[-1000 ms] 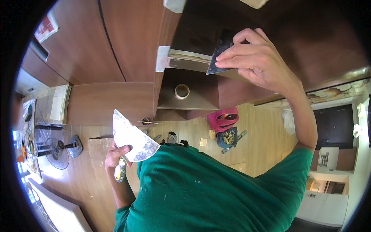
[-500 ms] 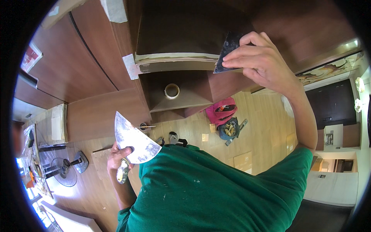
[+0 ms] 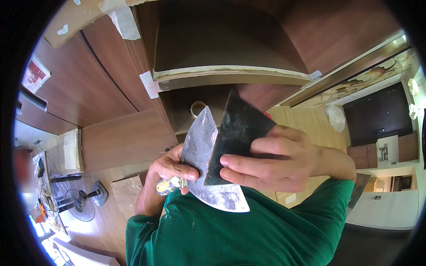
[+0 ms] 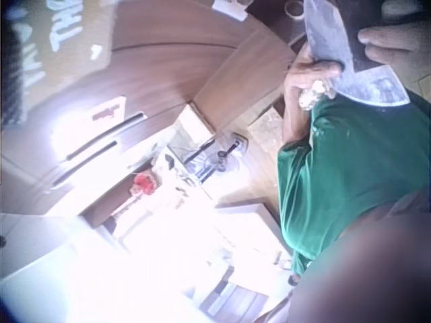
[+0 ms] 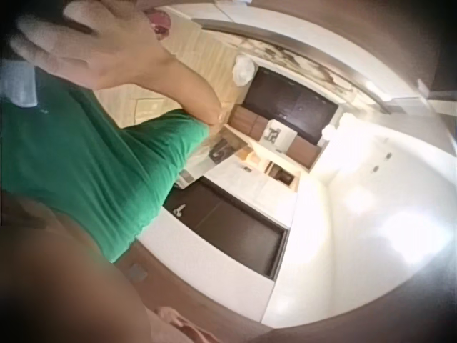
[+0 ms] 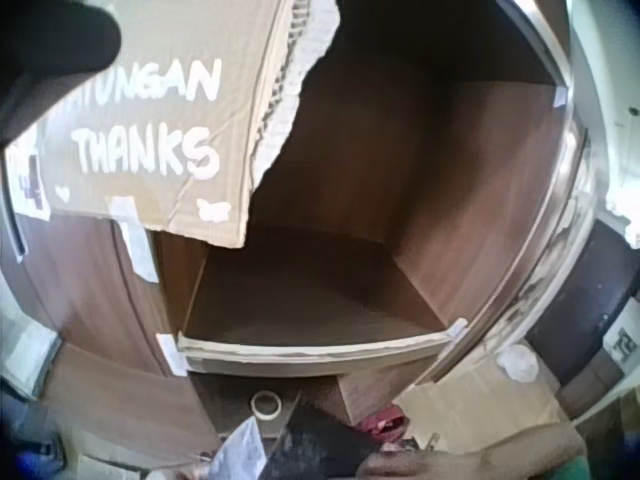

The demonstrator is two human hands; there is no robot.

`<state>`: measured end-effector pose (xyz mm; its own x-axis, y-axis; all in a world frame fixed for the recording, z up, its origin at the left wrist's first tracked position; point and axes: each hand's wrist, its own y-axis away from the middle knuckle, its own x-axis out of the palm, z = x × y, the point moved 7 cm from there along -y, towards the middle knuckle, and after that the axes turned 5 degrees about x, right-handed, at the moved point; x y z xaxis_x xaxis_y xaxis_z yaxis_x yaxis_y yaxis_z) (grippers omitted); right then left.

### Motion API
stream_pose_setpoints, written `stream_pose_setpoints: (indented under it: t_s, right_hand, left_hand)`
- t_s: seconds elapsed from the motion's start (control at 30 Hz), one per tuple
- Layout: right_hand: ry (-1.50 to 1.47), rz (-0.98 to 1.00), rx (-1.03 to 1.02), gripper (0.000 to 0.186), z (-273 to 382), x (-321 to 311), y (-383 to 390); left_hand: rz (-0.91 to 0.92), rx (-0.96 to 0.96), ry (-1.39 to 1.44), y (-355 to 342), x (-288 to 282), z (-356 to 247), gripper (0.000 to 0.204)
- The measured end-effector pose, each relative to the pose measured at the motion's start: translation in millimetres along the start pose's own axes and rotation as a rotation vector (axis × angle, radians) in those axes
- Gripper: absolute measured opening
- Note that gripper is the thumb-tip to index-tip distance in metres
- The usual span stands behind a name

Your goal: The person scrapes a surface with a putty knife and then sands a wooden cabinet edge with a sanding block. The person moves between a restroom and a room with wooden cabinets, performing scraping and sanding actions on different surfaces.

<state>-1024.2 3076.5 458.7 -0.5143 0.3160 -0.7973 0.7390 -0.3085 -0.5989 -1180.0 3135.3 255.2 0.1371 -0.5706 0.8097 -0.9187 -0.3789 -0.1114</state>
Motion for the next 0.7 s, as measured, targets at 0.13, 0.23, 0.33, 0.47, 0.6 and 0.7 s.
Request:
stream_pose_setpoints:
  t_s: [0.13,0.23,0.33,0.47,0.6,0.7]
  right_hand:
    - [0.164,0.081,0.056,0.037,0,4,1]
    - [0.234,0.186,0.098,0.04,8,13,-4]
    - [0.361,0.275,0.146,0.041,11,27,-17]
    - [0.524,0.426,0.382,0.042,-29,43,-36]
    - [0.37,0.368,0.915,0.05,-98,35,-38]
    - [0.231,0.385,1.154,0.049,-127,47,-34]
  left_hand:
    - [0.024,-0.056,-0.143,-7,3,-12,0.071]
    - [0.019,-0.129,-0.101,6,-9,-11,0.076]
    - [0.039,-0.043,0.017,32,-26,-21,0.079]
    - [0.093,0.214,0.173,87,-50,-62,0.069]
    - [-0.159,0.058,-0.064,134,-108,-82,0.061]
    - [-0.29,-0.114,-0.212,157,-147,-78,0.062]
